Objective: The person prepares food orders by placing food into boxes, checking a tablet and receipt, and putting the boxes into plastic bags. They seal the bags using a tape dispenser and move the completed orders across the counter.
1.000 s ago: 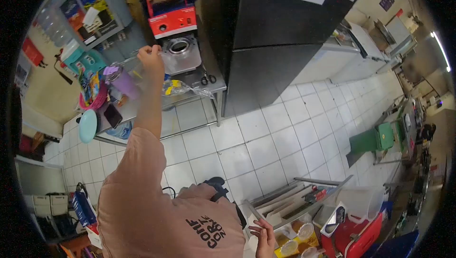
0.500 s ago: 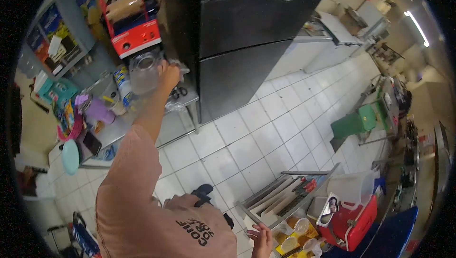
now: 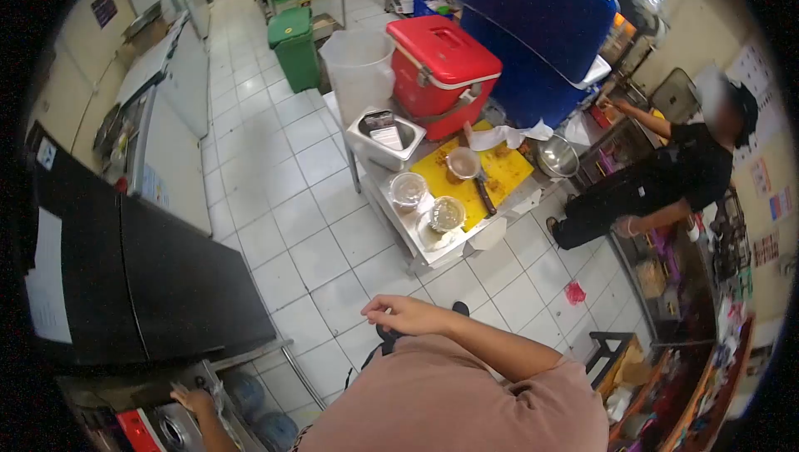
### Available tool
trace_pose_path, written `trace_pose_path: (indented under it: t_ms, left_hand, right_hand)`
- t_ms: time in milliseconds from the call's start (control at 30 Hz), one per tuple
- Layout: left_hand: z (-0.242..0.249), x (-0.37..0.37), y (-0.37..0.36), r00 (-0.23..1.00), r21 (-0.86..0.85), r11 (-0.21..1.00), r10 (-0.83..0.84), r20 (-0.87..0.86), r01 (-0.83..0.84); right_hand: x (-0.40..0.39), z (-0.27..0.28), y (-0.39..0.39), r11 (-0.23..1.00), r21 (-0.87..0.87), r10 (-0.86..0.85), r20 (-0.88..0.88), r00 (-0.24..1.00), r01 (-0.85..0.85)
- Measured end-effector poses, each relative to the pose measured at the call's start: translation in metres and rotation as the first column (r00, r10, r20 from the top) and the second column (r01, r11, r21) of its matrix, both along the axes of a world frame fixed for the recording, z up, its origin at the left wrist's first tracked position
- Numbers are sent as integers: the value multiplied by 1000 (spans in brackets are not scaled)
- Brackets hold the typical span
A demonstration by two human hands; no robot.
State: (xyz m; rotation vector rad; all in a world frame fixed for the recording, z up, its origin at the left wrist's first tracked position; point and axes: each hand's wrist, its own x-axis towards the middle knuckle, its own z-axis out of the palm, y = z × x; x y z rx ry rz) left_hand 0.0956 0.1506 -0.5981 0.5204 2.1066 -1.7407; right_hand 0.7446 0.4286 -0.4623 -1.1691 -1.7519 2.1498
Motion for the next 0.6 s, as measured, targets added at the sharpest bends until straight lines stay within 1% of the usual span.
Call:
trace_pose_path:
  t_ms: [67,100,167,200,233,267,300,333,367,400,433,467,500,533,567,600]
  left_hand:
    - [-25,-30,0,986,108,993,59,-155,-43]
    - [-22,-32,11,984,106,994,40,-172,-22]
    - [-14,-22,59,987,261,953,-139,-80,155]
    - [-5,-10,82,966,371,898,-259,10,237]
    - [10,5,99,911,498,817,-396,116,291]
    - [26,23,114,804,623,716,-550,226,315]
    - [39,42,124,637,744,595,-708,305,305]
    - [55,71,141,490,857,457,-819,300,238]
    - [80,116,162,390,931,332,-886,252,152]
    - [147,223,210,532,919,319,-750,394,-231]
    - [143,263,230,408,956,185,-873,267,-229]
    - [163,324,257,265,960,176,-936,232,-218]
    - [149,368,275,211,947,153,-953,217,-284]
    - [142,428,291,141,894,73,-979,150,-441]
    - [121,475,305,29,865,58,-996,84,-499]
    - [113,530,309,59,839,23,-996,66,-543]
  right_hand:
    - [12,-11,0,999,47,2,-4,1000,-2]
    - [17,-14,-3,997,76,-9,-15,1000,11]
    - [36,-17,-8,986,151,-69,-23,997,72]
    - [47,-17,-12,986,116,-126,8,992,124]
    - [60,-21,-17,972,139,-194,18,981,190]
    - [73,-32,-22,960,148,-242,20,970,237]
    - [80,-40,-31,957,139,-261,20,965,255]
    - [88,-37,-35,947,66,-314,13,949,313]
    - [95,-35,-40,935,-8,-352,63,934,354]
    - [101,-38,-45,920,-5,-390,93,916,392]
    - [107,-27,-48,916,13,-400,117,909,401]
    - [115,-40,-54,913,48,-408,108,906,406]
    - [121,-54,-63,907,86,-420,104,902,413]
    - [128,-61,-73,913,95,-405,102,908,397]
    - [138,-63,-80,914,115,-400,104,911,388]
    - [150,-67,-87,912,140,-402,109,909,386]
